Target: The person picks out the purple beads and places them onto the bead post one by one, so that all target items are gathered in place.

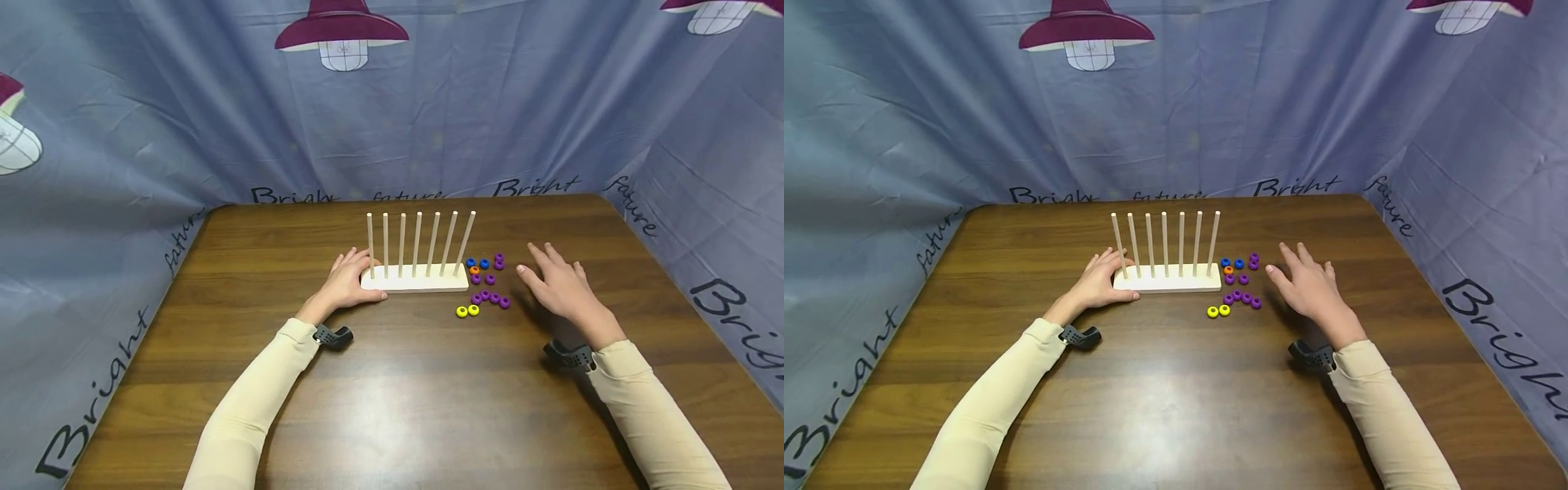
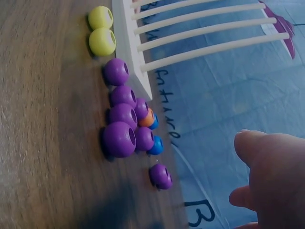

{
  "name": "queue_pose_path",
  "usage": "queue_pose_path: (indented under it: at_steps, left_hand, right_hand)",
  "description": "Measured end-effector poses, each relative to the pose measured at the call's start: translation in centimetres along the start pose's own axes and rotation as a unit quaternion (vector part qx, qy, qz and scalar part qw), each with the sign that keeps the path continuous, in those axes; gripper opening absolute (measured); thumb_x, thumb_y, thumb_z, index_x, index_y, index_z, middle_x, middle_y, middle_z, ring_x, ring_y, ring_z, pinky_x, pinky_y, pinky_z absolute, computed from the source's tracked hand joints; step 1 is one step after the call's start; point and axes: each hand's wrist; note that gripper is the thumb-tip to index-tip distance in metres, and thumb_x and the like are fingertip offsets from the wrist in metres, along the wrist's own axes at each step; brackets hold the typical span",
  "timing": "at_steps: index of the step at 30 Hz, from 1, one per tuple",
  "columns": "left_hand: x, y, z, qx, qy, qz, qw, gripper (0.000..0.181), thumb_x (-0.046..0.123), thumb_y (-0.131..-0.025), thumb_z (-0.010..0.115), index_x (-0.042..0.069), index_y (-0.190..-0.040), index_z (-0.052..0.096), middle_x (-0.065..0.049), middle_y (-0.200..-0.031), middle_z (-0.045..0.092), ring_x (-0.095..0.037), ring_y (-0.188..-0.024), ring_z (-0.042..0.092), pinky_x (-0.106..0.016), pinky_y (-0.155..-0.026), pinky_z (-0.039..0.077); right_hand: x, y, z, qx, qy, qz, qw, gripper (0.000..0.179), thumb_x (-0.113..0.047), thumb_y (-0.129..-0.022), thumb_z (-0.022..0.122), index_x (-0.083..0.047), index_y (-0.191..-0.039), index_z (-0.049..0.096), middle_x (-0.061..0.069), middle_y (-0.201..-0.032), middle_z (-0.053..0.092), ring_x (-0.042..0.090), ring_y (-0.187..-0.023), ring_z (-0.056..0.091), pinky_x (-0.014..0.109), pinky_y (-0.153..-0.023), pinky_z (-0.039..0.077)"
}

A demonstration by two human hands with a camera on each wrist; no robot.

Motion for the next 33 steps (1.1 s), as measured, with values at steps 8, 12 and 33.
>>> queue_pose_path:
  at_steps: [8,12,33]
  left_hand:
    - [0.2,-0.2,-0.1,-0.005,-0.002,0.001,1.0,0.067,0.047,-0.076,0.082,0.014,-0.131,0.063,-0.015,-0.163,0.039,-0.042,-0.157,0.021,-0.06,-0.129,0.008]
    - [0.1,-0.6,-0.1,-0.004,-0.008,0.007,0.9999,0.068,0.048,-0.075,0.081,0.014,-0.132,0.063,-0.016,-0.163,0.039,-0.042,-0.157,0.021,-0.061,-0.129,0.009]
    - [-0.1,0.0,-0.1,-0.004,-0.004,-0.007,1.0,0.069,0.048,-0.076,0.081,0.015,-0.134,0.063,-0.016,-0.163,0.04,-0.041,-0.157,0.021,-0.06,-0.129,0.008]
  right_hand:
    - [-0.4,-0.2,-0.1,-0.005,-0.007,-0.006,0.9999,0.077,-0.057,-0.107,0.028,-0.005,-0.163,0.018,0.037,-0.164,0.015,0.058,-0.15,0.019,0.081,-0.115,0.007]
    - [-0.1,-0.2,-0.3,-0.007,-0.012,-0.008,0.9999,0.076,-0.055,-0.107,0.029,-0.004,-0.162,0.019,0.038,-0.163,0.015,0.058,-0.15,0.019,0.081,-0.114,0.009]
    - [0.7,0.7,0.0,0.05,-0.07,-0.058,0.9946,0.075,-0.043,-0.101,0.058,0.001,-0.156,0.034,0.037,-0.135,0.054,0.051,-0.118,0.059,0.069,-0.097,0.046]
Point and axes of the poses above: each hand's wrist, its own y-axis away from the middle knuckle, its own z-axis out of the palm, x = y × z
